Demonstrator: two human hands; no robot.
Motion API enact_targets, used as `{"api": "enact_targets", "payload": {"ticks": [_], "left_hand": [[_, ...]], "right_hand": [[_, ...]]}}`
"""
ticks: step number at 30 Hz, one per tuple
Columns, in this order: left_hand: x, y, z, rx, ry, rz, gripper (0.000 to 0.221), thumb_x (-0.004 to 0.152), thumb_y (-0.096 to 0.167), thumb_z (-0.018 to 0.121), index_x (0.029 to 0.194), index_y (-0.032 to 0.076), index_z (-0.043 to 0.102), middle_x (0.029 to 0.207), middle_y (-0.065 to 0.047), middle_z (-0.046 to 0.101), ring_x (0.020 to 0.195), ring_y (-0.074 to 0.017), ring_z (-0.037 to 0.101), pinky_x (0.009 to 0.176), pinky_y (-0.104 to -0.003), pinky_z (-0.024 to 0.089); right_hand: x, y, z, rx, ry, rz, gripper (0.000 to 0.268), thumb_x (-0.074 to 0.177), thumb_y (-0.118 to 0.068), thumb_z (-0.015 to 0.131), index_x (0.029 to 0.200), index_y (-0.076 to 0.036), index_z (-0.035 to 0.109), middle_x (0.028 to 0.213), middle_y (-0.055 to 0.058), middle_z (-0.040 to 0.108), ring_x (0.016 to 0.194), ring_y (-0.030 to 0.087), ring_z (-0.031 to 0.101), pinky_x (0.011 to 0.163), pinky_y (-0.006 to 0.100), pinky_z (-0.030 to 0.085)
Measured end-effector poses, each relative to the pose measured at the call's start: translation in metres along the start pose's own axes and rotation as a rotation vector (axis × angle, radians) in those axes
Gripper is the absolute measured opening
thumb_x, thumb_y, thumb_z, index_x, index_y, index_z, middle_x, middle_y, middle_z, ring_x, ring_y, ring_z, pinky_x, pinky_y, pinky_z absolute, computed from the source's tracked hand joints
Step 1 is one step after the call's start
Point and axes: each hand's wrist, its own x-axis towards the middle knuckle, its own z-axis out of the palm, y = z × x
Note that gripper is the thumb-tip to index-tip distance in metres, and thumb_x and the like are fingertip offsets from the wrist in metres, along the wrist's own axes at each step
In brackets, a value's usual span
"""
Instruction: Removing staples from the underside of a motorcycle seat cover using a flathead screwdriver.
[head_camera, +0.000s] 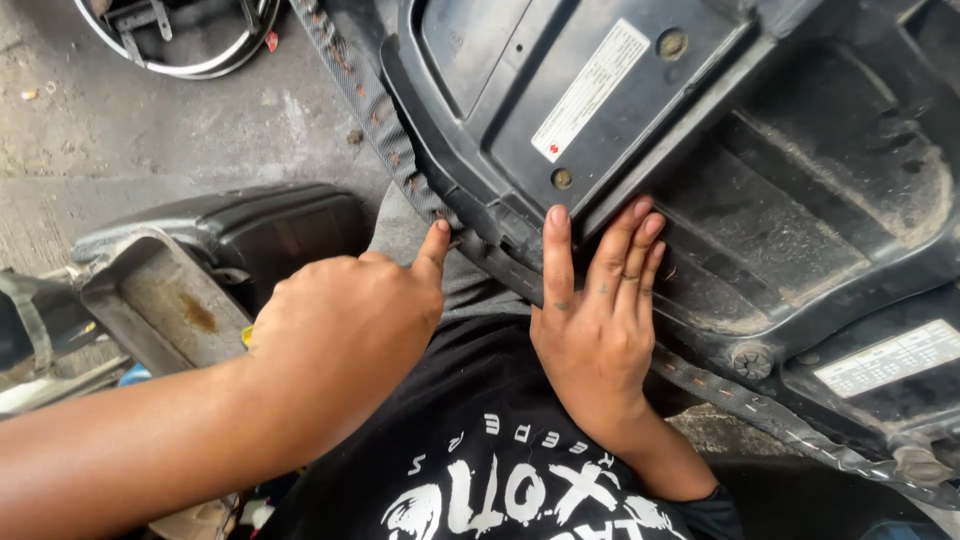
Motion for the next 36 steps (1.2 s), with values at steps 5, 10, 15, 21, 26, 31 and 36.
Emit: {"api": "enact_targets", "payload": {"ticks": [5, 10, 15, 21, 26, 31, 36], "left_hand": [[0.012, 0.011, -0.007, -0.09, -0.162, -0.12, 0.07, 0.098, 0.015, 0.046, 0.166, 0.02, 0.03, 0.072, -0.006, 0.076, 0.056, -0.0432, 0.078, 0.04, -0.054, 0.059], [0.018, 0.027, 0.077, 0.087, 0.499, -0.196, 0.073, 0.082, 0.012, 0.055, 0.154, 0.018, 0.051, 0.059, 0.0, 0.046, 0.04, -0.0213, 0.052, 0.029, -0.039, 0.04], [-0.005, 0.015, 0.077, -0.36, 0.473, -0.102, 0.091, 0.078, -0.003, 0.055, 0.164, 0.018, 0.033, 0.066, -0.005, 0.04, 0.045, -0.0324, 0.048, 0.041, -0.05, 0.044], [-0.016, -0.027, 0.013, -0.502, 0.234, -0.089, 0.09, 0.083, 0.002, 0.05, 0.167, 0.023, 0.026, 0.072, -0.005, 0.049, 0.062, -0.0295, 0.053, 0.045, -0.05, 0.048], [0.023, -0.067, 0.004, -0.215, 0.109, 0.227, 0.08, 0.084, -0.009, 0.048, 0.156, 0.024, 0.041, 0.043, 0.007, 0.024, 0.032, -0.01, 0.022, 0.02, -0.031, 0.026], [0.042, -0.071, -0.059, -0.137, -0.376, 0.178, 0.095, 0.085, -0.009, 0.038, 0.163, 0.044, 0.031, 0.069, -0.007, 0.061, 0.056, -0.0315, 0.06, 0.052, -0.048, 0.052], [0.051, -0.075, -0.074, -0.032, -0.478, 0.255, 0.085, 0.092, 0.001, 0.036, 0.163, 0.046, 0.028, 0.097, -0.007, 0.079, 0.091, -0.0334, 0.074, 0.072, -0.047, 0.059]], "right_hand": [[0.002, -0.004, 0.002, -0.061, 0.024, 0.003, 0.046, 0.111, -0.004, 0.036, 0.157, -0.01, 0.035, 0.144, 0.044, 0.049, 0.136, 0.054, 0.058, 0.113, 0.053, 0.058], [0.006, -0.005, 0.001, -0.055, 0.006, 0.02, 0.048, 0.111, -0.005, 0.031, 0.158, -0.007, 0.035, 0.146, 0.044, 0.044, 0.138, 0.056, 0.054, 0.115, 0.054, 0.055], [0.004, 0.001, -0.003, 0.006, -0.002, -0.007, 0.056, 0.102, -0.002, 0.032, 0.158, -0.007, 0.036, 0.147, 0.046, 0.045, 0.137, 0.058, 0.055, 0.114, 0.055, 0.054], [0.002, 0.001, -0.006, 0.042, -0.037, -0.001, 0.053, 0.108, -0.012, 0.028, 0.16, -0.006, 0.033, 0.15, 0.047, 0.038, 0.143, 0.058, 0.047, 0.119, 0.057, 0.051], [0.001, 0.002, -0.006, 0.044, 0.023, -0.01, 0.055, 0.103, -0.004, 0.031, 0.157, -0.006, 0.039, 0.147, 0.047, 0.043, 0.139, 0.058, 0.052, 0.116, 0.057, 0.053], [0.002, -0.001, -0.004, 0.057, 0.026, -0.002, 0.051, 0.106, -0.003, 0.033, 0.157, -0.007, 0.039, 0.146, 0.047, 0.044, 0.139, 0.058, 0.052, 0.117, 0.057, 0.053], [0.003, -0.001, -0.005, 0.091, 0.005, 0.024, 0.054, 0.104, -0.003, 0.031, 0.158, -0.006, 0.037, 0.149, 0.047, 0.041, 0.142, 0.059, 0.049, 0.118, 0.058, 0.052]]}}
